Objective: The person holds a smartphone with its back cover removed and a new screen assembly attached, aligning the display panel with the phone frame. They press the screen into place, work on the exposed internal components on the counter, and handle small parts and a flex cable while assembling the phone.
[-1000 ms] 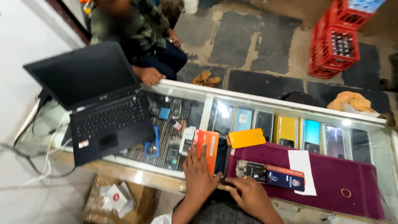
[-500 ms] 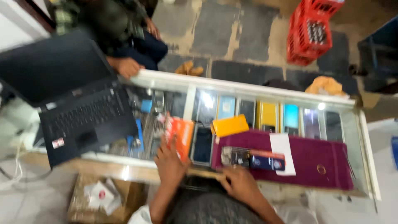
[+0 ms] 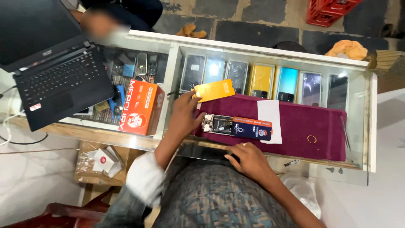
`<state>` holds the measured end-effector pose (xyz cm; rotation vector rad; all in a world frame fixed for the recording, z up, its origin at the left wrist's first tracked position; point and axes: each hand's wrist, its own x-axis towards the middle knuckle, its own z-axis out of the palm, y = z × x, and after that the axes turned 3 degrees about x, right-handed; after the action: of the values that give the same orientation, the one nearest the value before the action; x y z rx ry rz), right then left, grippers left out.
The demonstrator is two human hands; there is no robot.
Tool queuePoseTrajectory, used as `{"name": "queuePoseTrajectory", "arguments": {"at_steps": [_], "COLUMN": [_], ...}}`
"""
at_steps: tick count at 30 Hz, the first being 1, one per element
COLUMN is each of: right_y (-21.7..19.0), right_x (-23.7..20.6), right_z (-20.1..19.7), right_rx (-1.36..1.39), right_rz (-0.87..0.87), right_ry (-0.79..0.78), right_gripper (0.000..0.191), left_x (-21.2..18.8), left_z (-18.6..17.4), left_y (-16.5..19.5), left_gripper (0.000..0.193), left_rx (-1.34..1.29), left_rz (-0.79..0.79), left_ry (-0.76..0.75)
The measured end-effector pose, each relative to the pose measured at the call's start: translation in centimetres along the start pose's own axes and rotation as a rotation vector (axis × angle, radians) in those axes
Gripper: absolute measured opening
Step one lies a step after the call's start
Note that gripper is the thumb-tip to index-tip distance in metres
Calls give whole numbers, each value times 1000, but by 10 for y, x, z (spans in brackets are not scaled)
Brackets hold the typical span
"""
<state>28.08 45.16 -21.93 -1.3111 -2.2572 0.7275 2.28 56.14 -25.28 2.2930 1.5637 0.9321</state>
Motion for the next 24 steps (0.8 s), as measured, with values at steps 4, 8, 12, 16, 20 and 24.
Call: {"name": "queuePoseTrajectory", "arguments": {"at_steps": [4,8,12,16,20,24], "right_y": [17,29,37,43,43,45], "right_x": [-26,-45,-68,-83,-84,-77], "right_z": [-11,-18,-20,-23,-24,-20], "right_rx": [-17,63,108,87,50,44], "right_rz": [13,204,341,318,313,419], "right_ry": [78,148,211,259,267,224], "right_gripper": [23,28,28,28,27,32], "left_x": [56,77,93,144,198,208], "left_z": [49,69,80,67,12,-47], "left_y": [-14,-38,-59,-82,-111,-141], "left_gripper": [64,41,19,27,26,20], "left_rx": [216,328,369,179,-239,-735], "left_rz": [86,118,226,-41,-599,-883], "left_ry": [-312,-541,-591,-538,-379,80]}}
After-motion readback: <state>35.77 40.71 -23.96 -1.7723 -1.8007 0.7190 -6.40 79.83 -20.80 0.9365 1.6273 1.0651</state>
